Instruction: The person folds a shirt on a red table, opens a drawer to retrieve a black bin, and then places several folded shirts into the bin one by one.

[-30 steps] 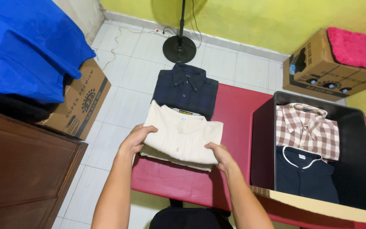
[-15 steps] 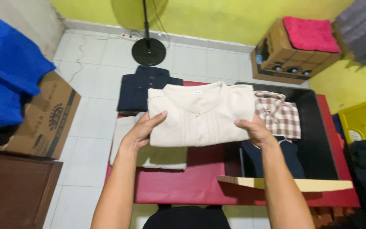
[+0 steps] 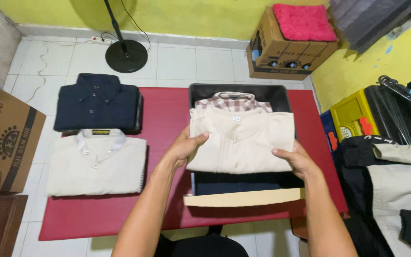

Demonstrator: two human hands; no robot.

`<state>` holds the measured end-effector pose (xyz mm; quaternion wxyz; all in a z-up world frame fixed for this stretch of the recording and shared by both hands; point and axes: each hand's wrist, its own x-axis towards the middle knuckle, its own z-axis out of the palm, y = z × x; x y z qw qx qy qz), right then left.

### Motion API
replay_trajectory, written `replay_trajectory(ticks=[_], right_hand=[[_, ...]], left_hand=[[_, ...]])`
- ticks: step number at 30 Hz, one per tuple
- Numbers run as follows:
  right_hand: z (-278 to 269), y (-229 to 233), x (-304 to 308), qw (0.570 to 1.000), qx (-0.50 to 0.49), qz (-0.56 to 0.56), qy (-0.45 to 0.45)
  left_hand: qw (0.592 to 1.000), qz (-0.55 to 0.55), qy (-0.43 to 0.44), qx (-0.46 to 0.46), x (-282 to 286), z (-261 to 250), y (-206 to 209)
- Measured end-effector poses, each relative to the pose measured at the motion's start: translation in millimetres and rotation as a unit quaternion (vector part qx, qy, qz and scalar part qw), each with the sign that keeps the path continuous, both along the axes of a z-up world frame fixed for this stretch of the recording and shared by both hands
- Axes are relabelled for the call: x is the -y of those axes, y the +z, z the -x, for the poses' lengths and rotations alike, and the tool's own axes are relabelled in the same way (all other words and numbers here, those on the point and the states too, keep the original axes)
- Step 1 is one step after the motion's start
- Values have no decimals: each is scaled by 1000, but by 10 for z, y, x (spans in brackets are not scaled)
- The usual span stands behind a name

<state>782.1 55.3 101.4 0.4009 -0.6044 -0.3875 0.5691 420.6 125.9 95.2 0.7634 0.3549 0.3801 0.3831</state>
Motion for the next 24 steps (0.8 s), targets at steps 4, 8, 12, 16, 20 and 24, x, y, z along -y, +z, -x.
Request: replay_trajectory(ticks=[4,8,12,16,20,24], right_hand=[[-283,-248,-14,999,17,37,7],[-352,-391,17,995,34,68,57],[-365,-545,40,969,166,156,99],[-411,-736,-52,881,354,244,200],[-355,-769,-97,803,437,291,283],[-125,-456,-36,804,453,297,247]], left_hand=[[993,53,59,-86,165,-476,-267],[980,42,115,-157,365,-740,-512],[930,69,115,-342,575,-897,-550],[869,82,67,-483,670,-863,-560],[830,78,15,-552,671,-906,-705],[818,60,-6,-572,636,-958,-720]])
